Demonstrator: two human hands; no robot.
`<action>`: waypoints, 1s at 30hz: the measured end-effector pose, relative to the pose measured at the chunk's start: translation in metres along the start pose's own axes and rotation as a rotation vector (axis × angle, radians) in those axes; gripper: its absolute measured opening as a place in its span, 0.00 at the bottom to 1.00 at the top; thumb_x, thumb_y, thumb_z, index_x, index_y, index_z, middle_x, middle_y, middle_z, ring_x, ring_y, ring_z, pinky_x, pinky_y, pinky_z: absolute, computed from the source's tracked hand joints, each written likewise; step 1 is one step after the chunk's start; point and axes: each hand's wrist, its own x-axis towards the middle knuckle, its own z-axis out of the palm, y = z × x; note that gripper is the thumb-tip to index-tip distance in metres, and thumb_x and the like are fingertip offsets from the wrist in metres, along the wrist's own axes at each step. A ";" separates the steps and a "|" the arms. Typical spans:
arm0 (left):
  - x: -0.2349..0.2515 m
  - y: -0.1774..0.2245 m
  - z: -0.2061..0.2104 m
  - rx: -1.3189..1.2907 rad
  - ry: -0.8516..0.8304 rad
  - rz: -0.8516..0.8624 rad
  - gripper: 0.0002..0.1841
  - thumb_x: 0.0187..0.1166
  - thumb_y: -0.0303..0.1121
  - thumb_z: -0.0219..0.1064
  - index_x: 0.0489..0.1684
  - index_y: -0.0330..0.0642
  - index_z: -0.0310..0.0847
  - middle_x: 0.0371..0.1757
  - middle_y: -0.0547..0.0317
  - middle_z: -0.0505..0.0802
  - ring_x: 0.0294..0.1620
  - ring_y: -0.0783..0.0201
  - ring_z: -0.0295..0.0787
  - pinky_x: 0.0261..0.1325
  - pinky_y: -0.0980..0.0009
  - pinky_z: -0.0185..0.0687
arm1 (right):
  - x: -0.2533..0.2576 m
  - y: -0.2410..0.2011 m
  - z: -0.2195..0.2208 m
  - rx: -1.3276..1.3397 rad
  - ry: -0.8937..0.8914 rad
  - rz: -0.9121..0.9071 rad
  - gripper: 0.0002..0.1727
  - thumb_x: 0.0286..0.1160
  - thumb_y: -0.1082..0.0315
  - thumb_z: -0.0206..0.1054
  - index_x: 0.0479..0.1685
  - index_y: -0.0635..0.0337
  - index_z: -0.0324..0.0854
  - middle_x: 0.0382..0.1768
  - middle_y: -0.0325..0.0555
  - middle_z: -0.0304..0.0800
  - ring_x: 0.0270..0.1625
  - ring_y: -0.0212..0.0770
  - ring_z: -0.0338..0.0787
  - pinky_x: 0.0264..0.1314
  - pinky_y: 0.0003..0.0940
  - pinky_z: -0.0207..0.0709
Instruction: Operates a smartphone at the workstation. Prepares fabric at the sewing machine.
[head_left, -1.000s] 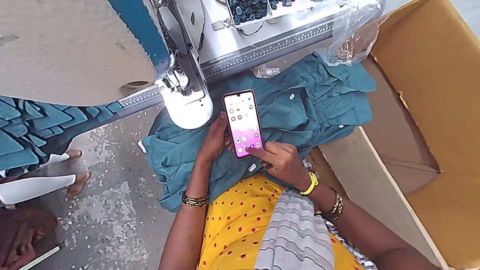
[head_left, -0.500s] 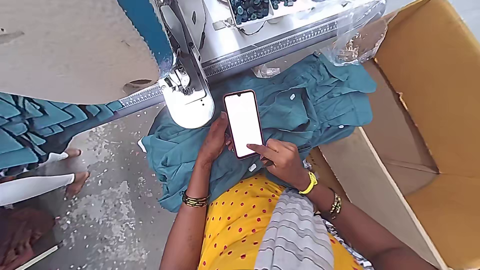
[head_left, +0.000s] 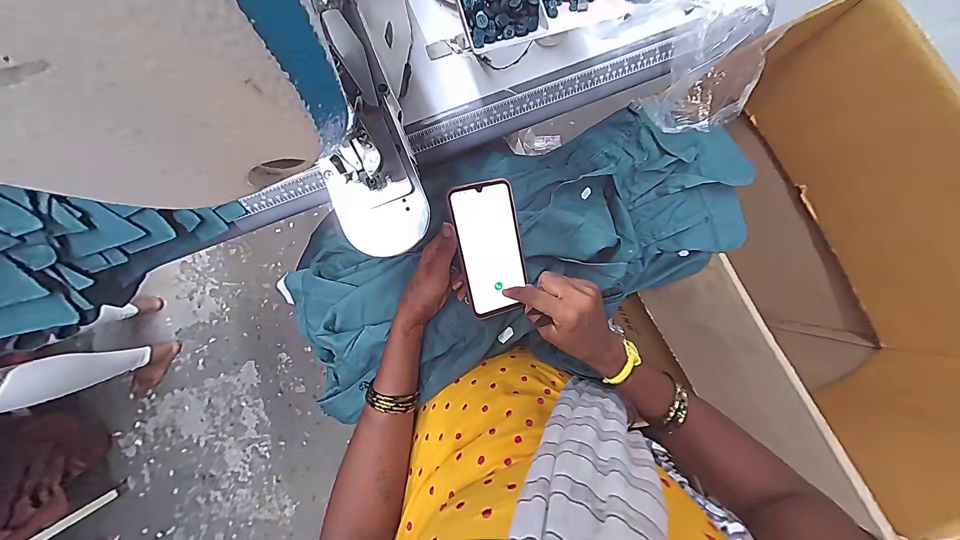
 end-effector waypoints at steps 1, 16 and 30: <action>0.000 0.000 0.000 -0.001 0.001 0.004 0.22 0.94 0.51 0.36 0.44 0.54 0.76 0.16 0.71 0.82 0.09 0.80 0.71 0.14 0.85 0.72 | -0.003 0.000 -0.001 0.001 -0.015 -0.014 0.14 0.79 0.68 0.62 0.48 0.51 0.95 0.19 0.43 0.77 0.21 0.39 0.77 0.23 0.30 0.68; 0.001 -0.001 0.000 0.022 0.007 0.003 0.23 0.95 0.51 0.34 0.43 0.53 0.76 0.15 0.71 0.82 0.09 0.79 0.71 0.14 0.84 0.71 | 0.004 -0.002 -0.001 -0.007 0.041 0.027 0.14 0.76 0.69 0.64 0.50 0.52 0.96 0.20 0.42 0.78 0.22 0.37 0.78 0.24 0.29 0.70; 0.001 0.001 0.000 -0.001 0.012 -0.033 0.25 0.94 0.52 0.34 0.40 0.53 0.77 0.14 0.72 0.82 0.08 0.80 0.71 0.14 0.84 0.72 | 0.030 -0.004 0.002 -0.033 0.068 0.060 0.13 0.73 0.68 0.68 0.50 0.51 0.97 0.19 0.42 0.75 0.20 0.37 0.76 0.21 0.29 0.67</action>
